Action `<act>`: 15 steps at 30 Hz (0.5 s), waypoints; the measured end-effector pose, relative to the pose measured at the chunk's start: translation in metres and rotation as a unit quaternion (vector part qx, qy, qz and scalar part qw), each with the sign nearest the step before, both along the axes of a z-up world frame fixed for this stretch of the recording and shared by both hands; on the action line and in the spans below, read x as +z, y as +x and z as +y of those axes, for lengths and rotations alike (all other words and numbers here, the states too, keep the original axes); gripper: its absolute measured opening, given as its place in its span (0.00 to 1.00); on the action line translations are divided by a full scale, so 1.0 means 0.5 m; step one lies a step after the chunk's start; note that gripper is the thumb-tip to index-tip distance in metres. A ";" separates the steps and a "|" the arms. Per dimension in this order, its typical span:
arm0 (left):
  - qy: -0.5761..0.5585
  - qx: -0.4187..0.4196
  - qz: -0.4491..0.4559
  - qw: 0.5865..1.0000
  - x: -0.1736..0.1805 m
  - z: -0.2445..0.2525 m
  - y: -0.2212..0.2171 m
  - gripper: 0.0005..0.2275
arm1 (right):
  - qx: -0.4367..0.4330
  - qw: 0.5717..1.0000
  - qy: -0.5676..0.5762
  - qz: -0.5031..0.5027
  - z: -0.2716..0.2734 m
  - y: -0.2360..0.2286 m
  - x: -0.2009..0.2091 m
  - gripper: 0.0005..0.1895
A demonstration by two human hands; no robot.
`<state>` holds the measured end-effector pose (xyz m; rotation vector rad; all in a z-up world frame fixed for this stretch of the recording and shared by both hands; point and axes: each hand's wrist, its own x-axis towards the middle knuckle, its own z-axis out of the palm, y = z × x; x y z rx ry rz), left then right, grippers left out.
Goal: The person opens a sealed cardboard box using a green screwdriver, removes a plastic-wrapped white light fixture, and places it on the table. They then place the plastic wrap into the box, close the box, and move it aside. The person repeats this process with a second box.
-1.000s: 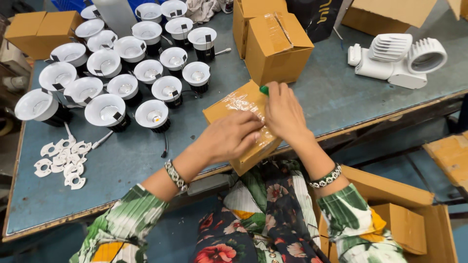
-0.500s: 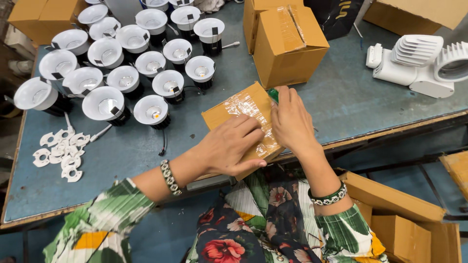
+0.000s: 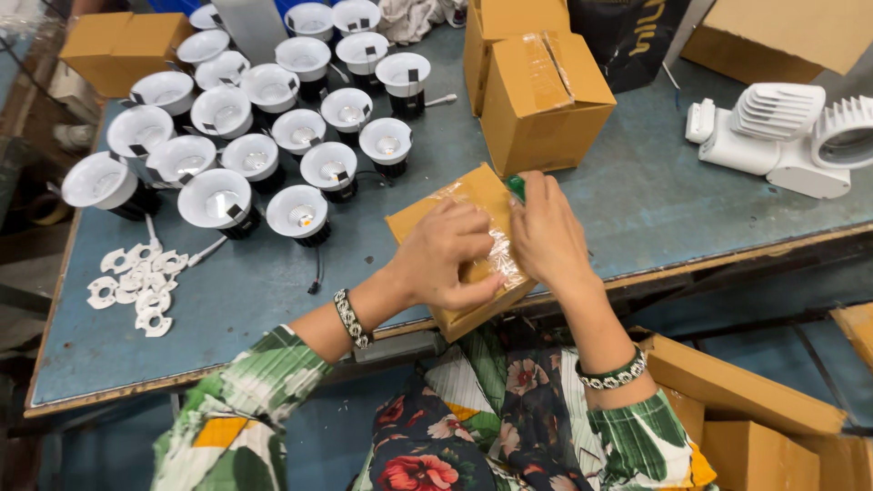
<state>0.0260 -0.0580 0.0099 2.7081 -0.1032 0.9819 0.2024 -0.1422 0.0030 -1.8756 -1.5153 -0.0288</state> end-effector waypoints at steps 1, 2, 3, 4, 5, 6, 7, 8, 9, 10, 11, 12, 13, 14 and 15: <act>-0.025 0.011 -0.017 0.999 -0.002 0.001 -0.003 0.16 | 0.004 1.000 -0.002 0.001 0.000 -0.001 0.002 0.14; -0.050 0.021 -0.035 0.998 -0.004 0.002 -0.005 0.17 | 0.007 1.000 -0.005 0.003 0.001 -0.001 0.003 0.14; -0.061 0.011 -0.066 0.996 -0.006 0.003 -0.006 0.16 | 0.007 1.000 -0.009 0.004 -0.001 0.002 0.005 0.15; -0.071 0.001 -0.097 0.993 -0.008 0.003 -0.007 0.16 | 0.007 1.000 -0.009 0.006 -0.001 0.005 0.006 0.15; -0.082 -0.009 -0.127 0.988 -0.011 0.004 -0.009 0.15 | 0.007 1.000 -0.010 0.010 -0.001 0.006 0.006 0.15; -0.071 -0.006 -0.161 0.984 -0.014 0.004 -0.011 0.16 | 0.006 1.000 -0.011 0.014 -0.001 0.007 0.006 0.15; -0.060 -0.001 -0.195 0.979 -0.017 0.004 -0.013 0.17 | 0.003 1.000 -0.015 0.014 0.001 0.007 0.006 0.16; -0.050 0.004 -0.229 0.972 -0.020 0.002 -0.015 0.18 | -0.001 1.000 -0.019 0.015 0.002 0.006 0.006 0.16; -0.052 0.021 -0.256 0.965 -0.024 -0.001 -0.017 0.17 | -0.005 1.000 -0.021 0.017 0.004 0.005 0.007 0.16; -0.055 0.037 -0.284 0.957 -0.029 -0.006 -0.018 0.17 | -0.003 1.000 -0.024 0.019 0.006 0.003 0.008 0.16; -0.058 0.051 -0.312 0.947 -0.035 -0.011 -0.017 0.17 | -0.004 0.999 -0.027 0.020 0.007 0.003 0.008 0.17; -0.058 0.068 -0.322 0.942 -0.043 -0.015 -0.021 0.16 | -0.004 0.999 -0.029 0.021 0.008 0.004 0.009 0.17; -0.060 0.087 -0.334 0.937 -0.056 -0.024 -0.027 0.15 | -0.005 0.999 -0.028 0.020 0.008 0.004 0.009 0.17; -0.062 0.106 -0.345 0.930 -0.070 -0.033 -0.035 0.15 | -0.006 0.999 -0.026 0.018 0.007 0.005 0.008 0.17; -0.054 0.126 -0.347 0.928 -0.086 -0.038 -0.049 0.14 | -0.004 1.000 -0.025 0.016 0.007 0.006 0.007 0.17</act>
